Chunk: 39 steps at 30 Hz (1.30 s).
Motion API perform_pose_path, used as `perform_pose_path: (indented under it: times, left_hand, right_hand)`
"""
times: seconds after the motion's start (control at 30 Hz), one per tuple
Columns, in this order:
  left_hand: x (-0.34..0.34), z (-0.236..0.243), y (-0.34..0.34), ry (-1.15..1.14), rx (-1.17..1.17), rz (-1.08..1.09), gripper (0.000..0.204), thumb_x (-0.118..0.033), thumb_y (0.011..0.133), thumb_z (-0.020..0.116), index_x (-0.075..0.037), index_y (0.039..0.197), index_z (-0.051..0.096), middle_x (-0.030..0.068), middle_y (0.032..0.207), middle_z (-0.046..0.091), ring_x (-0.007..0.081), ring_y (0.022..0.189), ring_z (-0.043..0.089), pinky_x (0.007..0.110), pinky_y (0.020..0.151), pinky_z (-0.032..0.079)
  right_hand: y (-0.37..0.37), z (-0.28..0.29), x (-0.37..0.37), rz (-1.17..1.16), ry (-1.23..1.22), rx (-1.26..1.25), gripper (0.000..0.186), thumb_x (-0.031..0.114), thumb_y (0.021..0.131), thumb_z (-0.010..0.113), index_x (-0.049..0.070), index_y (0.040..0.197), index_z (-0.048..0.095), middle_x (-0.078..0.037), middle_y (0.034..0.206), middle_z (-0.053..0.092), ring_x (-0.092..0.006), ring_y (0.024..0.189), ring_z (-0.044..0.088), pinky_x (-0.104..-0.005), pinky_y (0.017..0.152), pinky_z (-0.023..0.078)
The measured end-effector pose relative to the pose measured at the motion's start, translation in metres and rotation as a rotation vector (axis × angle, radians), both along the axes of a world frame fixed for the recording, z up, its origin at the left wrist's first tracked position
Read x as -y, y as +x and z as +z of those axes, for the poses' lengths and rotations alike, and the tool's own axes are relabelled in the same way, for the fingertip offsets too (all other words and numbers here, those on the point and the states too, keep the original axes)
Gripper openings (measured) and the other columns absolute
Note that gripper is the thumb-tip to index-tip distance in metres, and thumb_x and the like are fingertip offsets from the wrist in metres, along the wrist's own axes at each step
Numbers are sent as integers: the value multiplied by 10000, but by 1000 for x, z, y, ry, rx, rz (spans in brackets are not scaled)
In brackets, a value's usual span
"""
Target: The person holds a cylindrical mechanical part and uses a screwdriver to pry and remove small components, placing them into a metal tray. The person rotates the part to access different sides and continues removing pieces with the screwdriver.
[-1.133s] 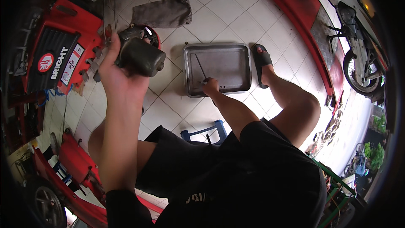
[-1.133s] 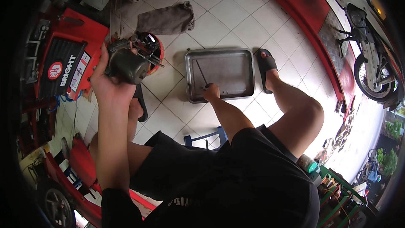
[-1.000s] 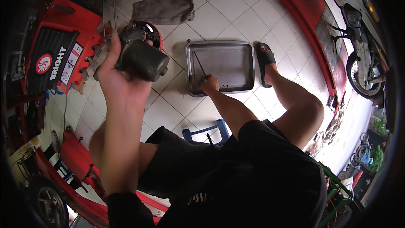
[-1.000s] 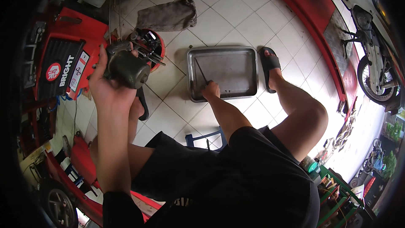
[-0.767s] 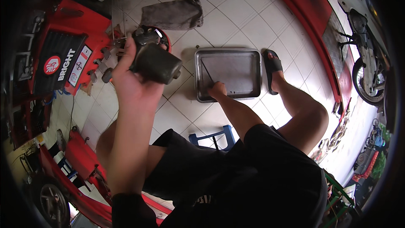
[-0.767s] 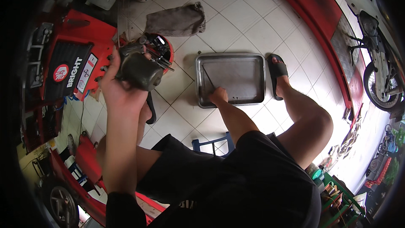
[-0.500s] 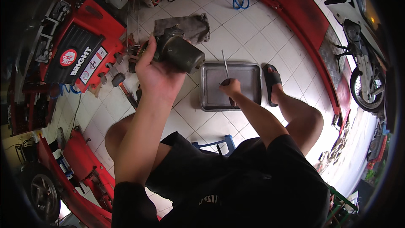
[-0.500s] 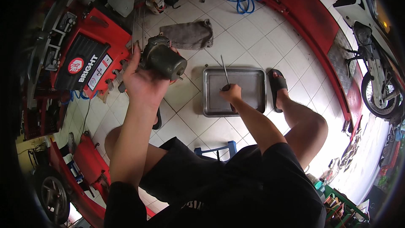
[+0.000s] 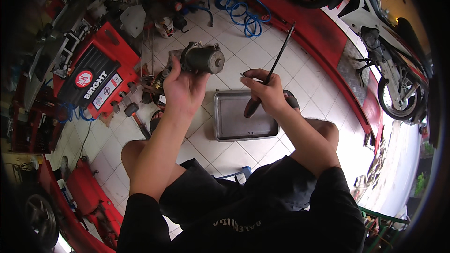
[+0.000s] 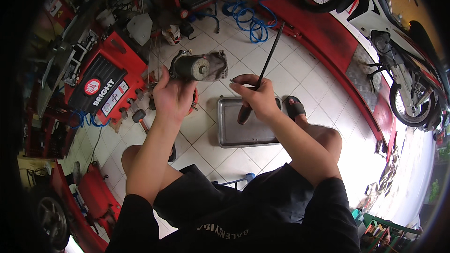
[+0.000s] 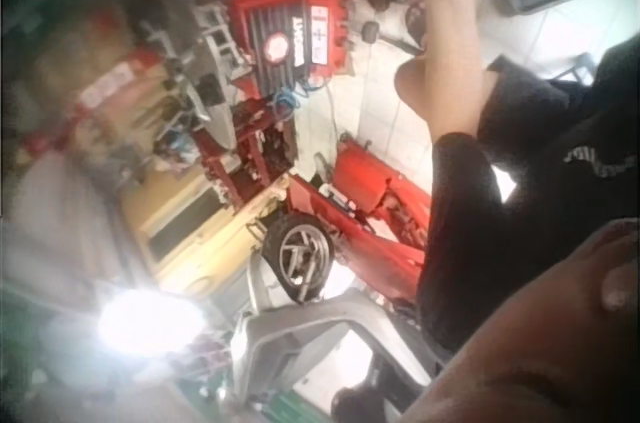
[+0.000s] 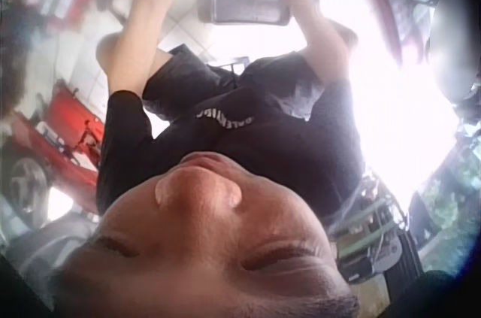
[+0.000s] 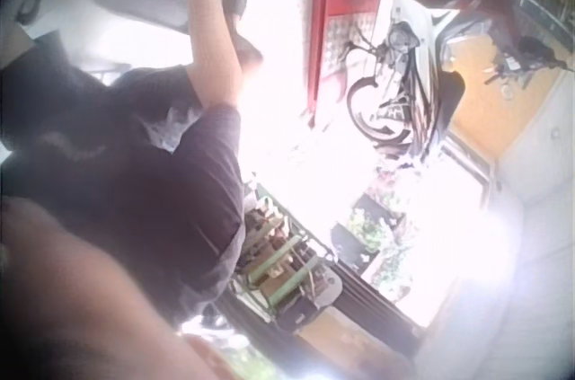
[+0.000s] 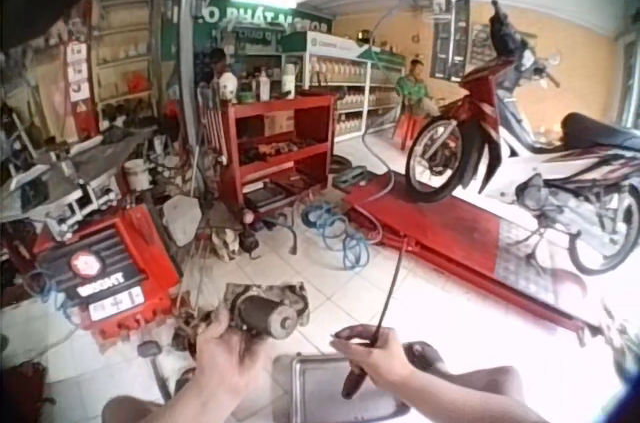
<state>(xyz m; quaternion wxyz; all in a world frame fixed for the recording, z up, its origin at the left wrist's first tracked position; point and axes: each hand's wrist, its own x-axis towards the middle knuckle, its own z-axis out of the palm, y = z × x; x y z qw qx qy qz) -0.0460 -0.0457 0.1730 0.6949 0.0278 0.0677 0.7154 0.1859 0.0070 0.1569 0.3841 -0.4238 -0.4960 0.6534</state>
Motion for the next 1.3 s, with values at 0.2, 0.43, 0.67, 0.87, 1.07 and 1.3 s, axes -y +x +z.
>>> perform_pose_path:
  times: [0.2, 0.43, 0.67, 0.87, 1.07, 1.3]
  left_hand:
    - [-4, 3, 11, 14, -173, 31, 592, -361, 1040, 529, 49, 1443, 391, 205, 1465, 466, 354, 1415, 415, 502, 1223, 322]
    - [-10, -5, 17, 21, -262, 8, 649, -356, 967, 668, 56, 1414, 440, 240, 1439, 485, 354, 1376, 450, 465, 1172, 393]
    - [-13, -9, 20, -41, -432, 57, 523, -219, 935, 735, 24, 1341, 512, 149, 1355, 566, 278, 1276, 533, 447, 1143, 417]
    - [-12, -5, 25, 18, -793, 132, 478, -99, 935, 717, -15, 1358, 512, 117, 1332, 599, 248, 1258, 559, 400, 1117, 409]
    - [-3, 16, 29, 141, -800, 118, 715, 130, 874, 644, -17, 1508, 351, 101, 1413, 526, 217, 1363, 457, 385, 1203, 273]
    - [-5, 10, 19, 212, -1115, 344, 843, -2, 734, 878, 11, 1452, 436, 106, 1282, 560, 212, 1240, 561, 338, 1066, 472]
  right_hand:
    - [-9, 31, 15, 130, 42, -104, 227, 132, 923, 758, 0, 1085, 671, -38, 839, 656, -53, 522, 482, -246, 478, 439]
    - [-5, 33, 25, 67, 294, -108, 152, 108, 934, 738, -1, 1026, 684, -99, 1316, 597, -23, 601, 592, -226, 497, 464]
    - [-13, 16, 23, 41, 139, -46, 170, 143, 936, 748, 11, 1035, 707, -75, 815, 687, -46, 533, 546, -242, 508, 429]
    - [-27, 15, 25, -17, -90, -165, 258, 168, 979, 704, -21, 1139, 634, 34, 721, 514, -62, 530, 446, -249, 486, 385]
    - [-23, 20, 24, -3, -230, -418, 204, 168, 987, 695, 1, 1081, 622, 40, 722, 511, -62, 534, 404, -263, 500, 369]
    - [-19, 30, 29, 107, -307, -416, 239, 206, 992, 694, 12, 1111, 620, 44, 718, 501, -65, 544, 379, -278, 526, 363]
